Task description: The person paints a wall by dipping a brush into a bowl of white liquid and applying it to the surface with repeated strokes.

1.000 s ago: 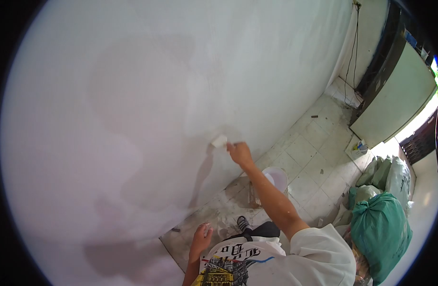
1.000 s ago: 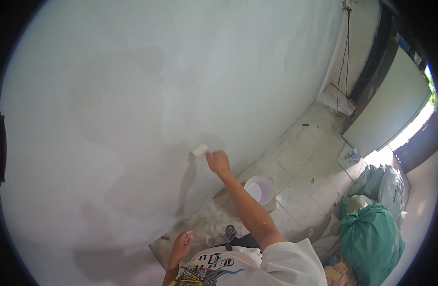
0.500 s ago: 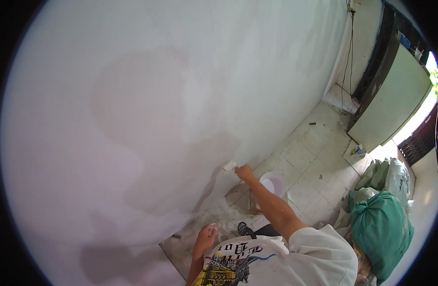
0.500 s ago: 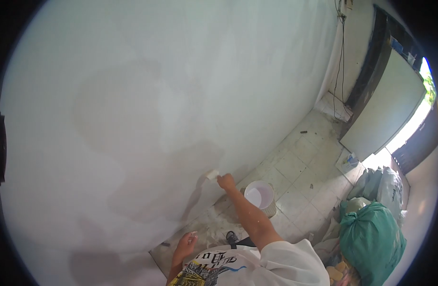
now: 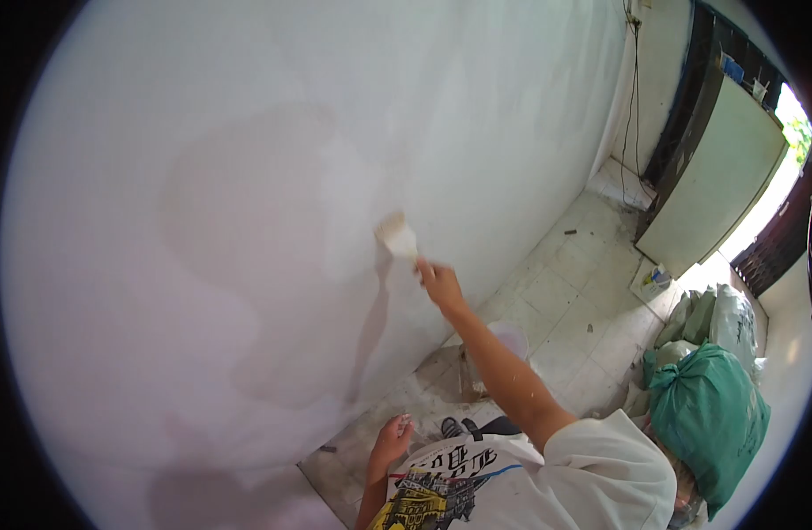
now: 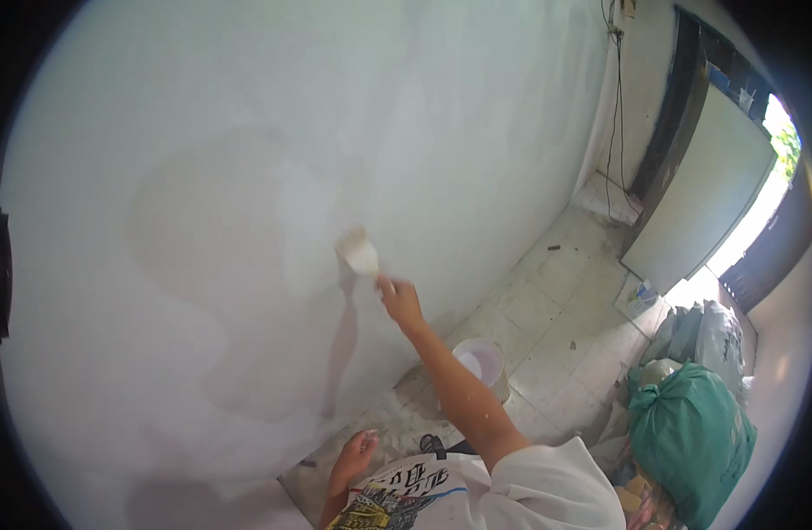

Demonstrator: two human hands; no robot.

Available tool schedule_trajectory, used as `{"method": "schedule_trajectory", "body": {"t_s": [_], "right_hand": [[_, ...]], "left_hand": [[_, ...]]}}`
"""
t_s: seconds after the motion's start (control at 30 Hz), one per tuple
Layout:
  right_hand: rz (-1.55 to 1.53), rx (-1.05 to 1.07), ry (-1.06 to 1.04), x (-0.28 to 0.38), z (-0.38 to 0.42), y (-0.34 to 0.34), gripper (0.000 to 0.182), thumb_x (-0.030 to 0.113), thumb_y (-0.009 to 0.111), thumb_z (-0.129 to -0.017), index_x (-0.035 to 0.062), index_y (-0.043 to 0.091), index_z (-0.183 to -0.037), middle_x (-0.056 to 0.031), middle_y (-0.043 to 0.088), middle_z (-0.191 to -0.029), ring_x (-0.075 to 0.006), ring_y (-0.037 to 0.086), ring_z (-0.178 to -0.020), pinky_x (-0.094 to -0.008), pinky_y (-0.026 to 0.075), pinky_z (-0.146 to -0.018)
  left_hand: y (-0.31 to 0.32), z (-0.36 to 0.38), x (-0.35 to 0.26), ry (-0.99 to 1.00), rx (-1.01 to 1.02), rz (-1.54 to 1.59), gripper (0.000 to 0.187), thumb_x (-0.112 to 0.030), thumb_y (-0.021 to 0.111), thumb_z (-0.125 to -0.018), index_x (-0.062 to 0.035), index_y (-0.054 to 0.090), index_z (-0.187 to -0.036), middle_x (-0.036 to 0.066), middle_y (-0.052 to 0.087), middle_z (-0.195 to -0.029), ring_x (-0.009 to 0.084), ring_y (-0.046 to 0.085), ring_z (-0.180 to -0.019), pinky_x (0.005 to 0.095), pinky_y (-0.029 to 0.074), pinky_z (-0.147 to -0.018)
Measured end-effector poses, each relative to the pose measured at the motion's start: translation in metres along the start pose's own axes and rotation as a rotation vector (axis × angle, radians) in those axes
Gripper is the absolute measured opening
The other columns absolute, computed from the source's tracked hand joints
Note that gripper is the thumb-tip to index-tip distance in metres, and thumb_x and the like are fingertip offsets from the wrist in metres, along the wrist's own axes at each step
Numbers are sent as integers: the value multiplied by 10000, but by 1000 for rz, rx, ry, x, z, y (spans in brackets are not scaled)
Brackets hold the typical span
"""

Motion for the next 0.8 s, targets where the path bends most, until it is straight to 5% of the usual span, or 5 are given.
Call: {"method": "schedule_trajectory", "body": {"t_s": [0.17,0.4,0.5,0.67,0.8], "right_hand": [[362,325,350,-92,3,-3,437,410,628,-869,27,657,-661,-67,568,-595,-120,488,-530,-309,391,-488],[-161,120,-343,320,-24,-73,356,333,536,-962,12,688,-930,13,489,-632,-76,375,-532,-259,309,-479],[-108,-1,-364,266,-30,-55,357,346,511,-967,39,691,-940,5,511,-634,-75,412,-539,-251,333,-485],[-28,171,253,-22,18,0,361,339,507,-952,40,682,-849,-23,560,-617,-96,479,-507,-278,378,-447],[204,301,344,-33,-12,-10,345,304,543,-929,24,681,-780,-26,557,-600,-112,474,-509,-299,375,-451]], "left_hand": [[-7,-6,-11,-19,-34,-8,391,-269,583,-941,13,579,-1212,199,642,-1134,273,662,-979,354,530,-811],[3,-14,0,12,-51,25,374,-252,573,-950,18,574,-1209,171,659,-1120,251,664,-968,343,528,-811],[11,-15,-8,-12,14,55,371,-248,572,-951,17,573,-1211,168,661,-1123,243,666,-975,336,526,-818],[-3,-27,-8,38,-39,43,389,-275,575,-947,15,577,-1206,169,662,-1126,245,666,-979,335,525,-824],[-17,-29,-18,33,-36,7,403,-299,578,-943,14,582,-1197,172,664,-1117,253,666,-985,342,528,-821]]}}
Point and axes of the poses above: each hand's wrist, its own z-axis away from the middle knuckle, its own y-axis out of the palm, x = y × z, the point moved 8 cm from there along -z, towards the middle knuckle
